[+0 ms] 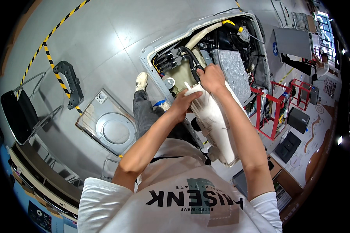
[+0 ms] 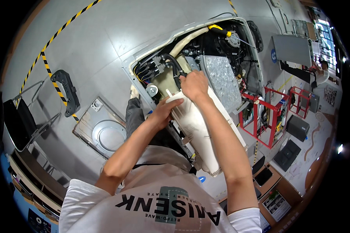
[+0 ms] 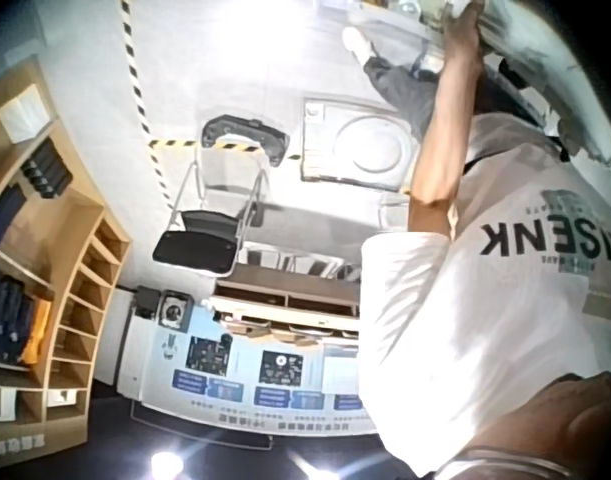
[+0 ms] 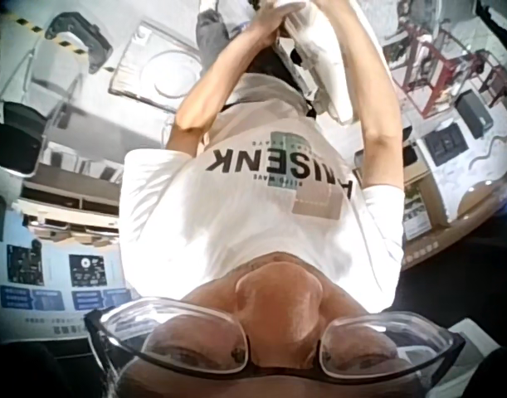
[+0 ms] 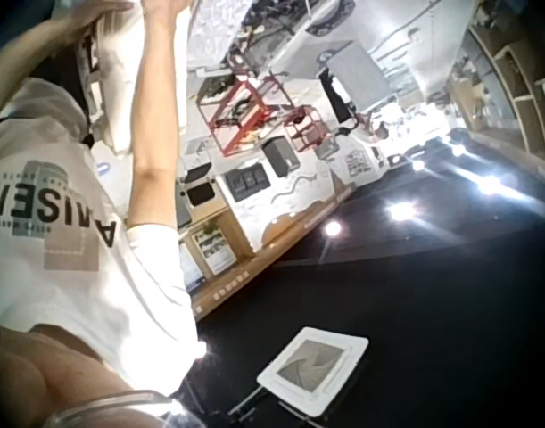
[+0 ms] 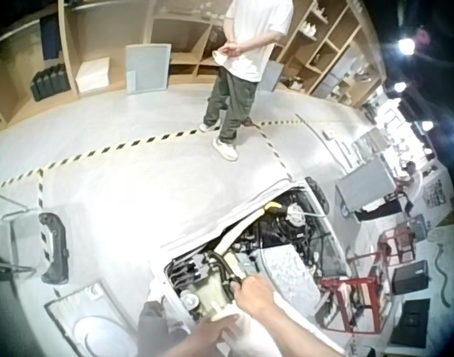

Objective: The person detaches a white plastic detergent dispenser from the internal components of a washing machine by hand, disconnecting several black rubber hoses and electrical connectors before lifting the dispenser out of the appliance.

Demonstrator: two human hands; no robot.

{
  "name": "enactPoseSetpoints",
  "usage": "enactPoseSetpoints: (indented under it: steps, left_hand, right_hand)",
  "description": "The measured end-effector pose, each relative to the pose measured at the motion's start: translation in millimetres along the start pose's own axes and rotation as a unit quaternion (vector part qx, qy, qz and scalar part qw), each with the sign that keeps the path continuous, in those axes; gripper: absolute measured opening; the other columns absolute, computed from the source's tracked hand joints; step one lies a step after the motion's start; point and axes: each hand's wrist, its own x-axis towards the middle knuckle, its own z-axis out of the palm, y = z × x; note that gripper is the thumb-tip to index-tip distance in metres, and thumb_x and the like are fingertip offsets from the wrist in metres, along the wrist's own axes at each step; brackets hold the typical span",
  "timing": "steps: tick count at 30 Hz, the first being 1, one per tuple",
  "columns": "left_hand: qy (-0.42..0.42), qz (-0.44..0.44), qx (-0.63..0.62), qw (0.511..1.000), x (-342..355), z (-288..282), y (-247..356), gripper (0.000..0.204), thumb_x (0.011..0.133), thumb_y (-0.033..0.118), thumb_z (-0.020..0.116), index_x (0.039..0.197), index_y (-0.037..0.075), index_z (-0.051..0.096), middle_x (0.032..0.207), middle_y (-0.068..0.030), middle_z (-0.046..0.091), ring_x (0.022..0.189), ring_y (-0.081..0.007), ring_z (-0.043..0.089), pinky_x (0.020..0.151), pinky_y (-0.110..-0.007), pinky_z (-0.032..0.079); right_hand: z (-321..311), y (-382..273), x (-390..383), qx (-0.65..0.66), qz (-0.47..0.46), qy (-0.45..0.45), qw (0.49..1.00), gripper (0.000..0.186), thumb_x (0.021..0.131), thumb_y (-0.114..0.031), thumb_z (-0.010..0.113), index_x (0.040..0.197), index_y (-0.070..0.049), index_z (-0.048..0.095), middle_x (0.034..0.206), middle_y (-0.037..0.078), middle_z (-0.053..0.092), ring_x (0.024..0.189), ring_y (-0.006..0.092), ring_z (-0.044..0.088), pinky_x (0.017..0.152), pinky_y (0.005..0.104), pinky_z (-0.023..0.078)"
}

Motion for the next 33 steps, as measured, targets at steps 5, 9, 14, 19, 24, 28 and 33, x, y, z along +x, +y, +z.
enactPoseSetpoints:
  steps: [5,9,14,19,24,28,33]
  left_hand:
    - [-0.017,0.015,0.007,1.0,3.7,-1.0,-2.3,0.038,0.091,0.027,0.07,0.121,0.007,0.059,0.098,-0.0029,0.069,0.08,-0.0129,0.068,0.066,-0.03,0.056]
    - [-0.03,0.001,0.008,1.0,-6.5,8.6,8.4,0.041,0.091,0.03,0.069,0.123,0.006,0.059,0.1,-0.0024,0.068,0.081,-0.0117,0.067,0.067,-0.027,0.054]
    - [-0.028,-0.014,0.007,0.999,-0.4,4.3,8.1,0.042,0.091,0.031,0.068,0.124,0.007,0.059,0.103,-0.0017,0.068,0.083,-0.0115,0.067,0.065,-0.027,0.054]
    - [-0.04,-0.009,-0.012,0.999,2.0,-0.4,8.2,0.048,0.09,0.028,0.069,0.132,0.007,0.057,0.106,-0.0017,0.068,0.087,-0.0126,0.068,0.067,-0.029,0.056]
    - [-0.057,0.002,-0.001,0.998,1.0,-3.0,12.1,0.049,0.09,0.024,0.07,0.134,0.007,0.057,0.11,-0.0037,0.068,0.09,-0.014,0.069,0.067,-0.029,0.057]
    - [-0.059,0.02,-0.003,0.998,4.1,-2.3,6.6,0.049,0.09,0.024,0.07,0.133,0.006,0.057,0.11,-0.0047,0.069,0.088,-0.0145,0.069,0.066,-0.028,0.057]
    - [-0.058,0.015,-0.01,0.998,7.3,-2.0,4.5,0.048,0.09,0.025,0.07,0.132,0.005,0.058,0.109,-0.0043,0.069,0.087,-0.0143,0.069,0.066,-0.028,0.057]
  right_hand:
    - [-12.3,5.1,3.9,0.043,-0.036,-0.049,0.997,0.051,0.095,-0.04,0.06,0.095,0.009,0.071,0.109,0.028,0.066,0.107,0.0439,0.059,0.096,0.0464,0.047]
    - [-35.3,21.0,12.0,0.077,-0.065,-0.167,0.981,0.053,0.099,-0.041,0.053,0.093,0.007,0.072,0.104,0.03,0.066,0.105,0.0463,0.06,0.094,0.0494,0.047]
    - [-2.9,32.4,12.9,0.043,-0.151,-0.015,0.987,0.052,0.1,-0.042,0.053,0.09,0.005,0.071,0.088,0.03,0.066,0.092,0.0464,0.063,0.086,0.0509,0.048]
    - [-7.4,18.6,4.9,0.118,-0.073,-0.014,0.99,0.048,0.098,-0.041,0.057,0.086,0.003,0.069,0.078,0.026,0.065,0.079,0.0464,0.062,0.075,0.05,0.048]
    - [-6.0,23.4,15.1,0.166,0.003,-0.073,0.983,0.049,0.095,-0.045,0.062,0.085,0.002,0.07,0.075,0.022,0.067,0.072,0.0381,0.065,0.071,0.0451,0.049]
    - [-5.7,36.8,20.0,0.241,-0.014,-0.113,0.964,0.052,0.094,-0.046,0.064,0.079,0.004,0.068,0.068,0.019,0.063,0.063,0.0317,0.057,0.067,0.0418,0.047]
    - [-10.8,36.4,15.5,0.16,-0.06,-0.085,0.982,0.052,0.094,-0.044,0.064,0.079,0.005,0.069,0.073,0.023,0.065,0.071,0.0386,0.062,0.071,0.0455,0.048]
